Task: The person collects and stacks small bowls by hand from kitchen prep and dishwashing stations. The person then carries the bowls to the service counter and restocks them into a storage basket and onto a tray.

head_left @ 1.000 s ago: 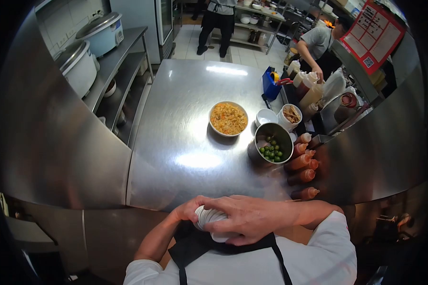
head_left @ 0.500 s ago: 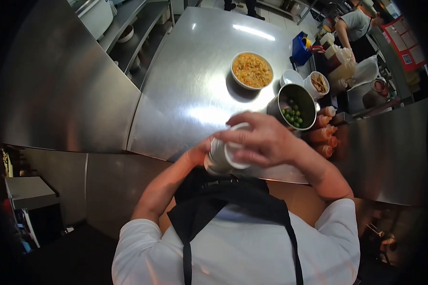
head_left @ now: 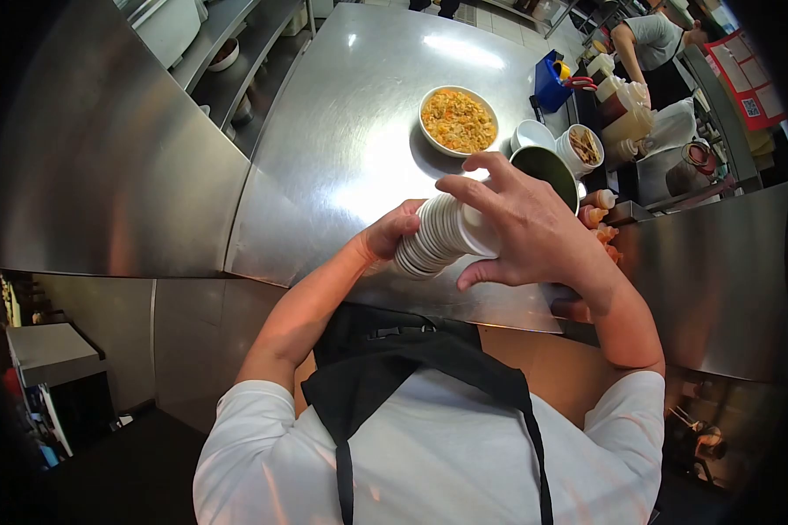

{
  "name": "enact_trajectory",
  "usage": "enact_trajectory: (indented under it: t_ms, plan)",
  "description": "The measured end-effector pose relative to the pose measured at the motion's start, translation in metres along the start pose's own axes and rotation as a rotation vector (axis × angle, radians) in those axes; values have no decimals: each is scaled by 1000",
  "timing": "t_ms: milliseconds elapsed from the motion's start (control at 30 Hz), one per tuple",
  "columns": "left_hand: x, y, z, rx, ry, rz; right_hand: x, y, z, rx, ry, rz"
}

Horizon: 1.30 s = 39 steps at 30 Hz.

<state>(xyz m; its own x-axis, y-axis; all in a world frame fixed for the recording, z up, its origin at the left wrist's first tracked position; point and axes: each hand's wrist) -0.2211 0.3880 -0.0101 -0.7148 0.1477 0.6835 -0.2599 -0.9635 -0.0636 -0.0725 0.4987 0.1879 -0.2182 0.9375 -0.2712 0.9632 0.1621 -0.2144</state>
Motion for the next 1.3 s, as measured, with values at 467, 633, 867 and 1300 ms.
enact_trajectory:
  t_ms: [467,633,867,1300]
  plan:
    - [2,-23,-12,-18,-18,48,31,19,13,291,-316,86]
    - [-10,-34,-14,-46,26,91,39,34,35,528,-500,133]
    - [-17,-47,-2,-26,89,150,50,36,54,679,-623,84]
    - [-17,-27,-7,-1,-53,157,155,8,-23,798,-227,357]
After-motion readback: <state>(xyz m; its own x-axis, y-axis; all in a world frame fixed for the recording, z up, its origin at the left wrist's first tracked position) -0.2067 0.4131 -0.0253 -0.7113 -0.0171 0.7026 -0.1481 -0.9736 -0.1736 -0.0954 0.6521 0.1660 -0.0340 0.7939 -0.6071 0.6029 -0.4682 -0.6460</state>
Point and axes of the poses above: each hand's wrist, its own y-axis away from the middle knuckle, its own z-axis out of the palm, x = y × z, and after that the axes turned 8 degrees about -z, right-handed
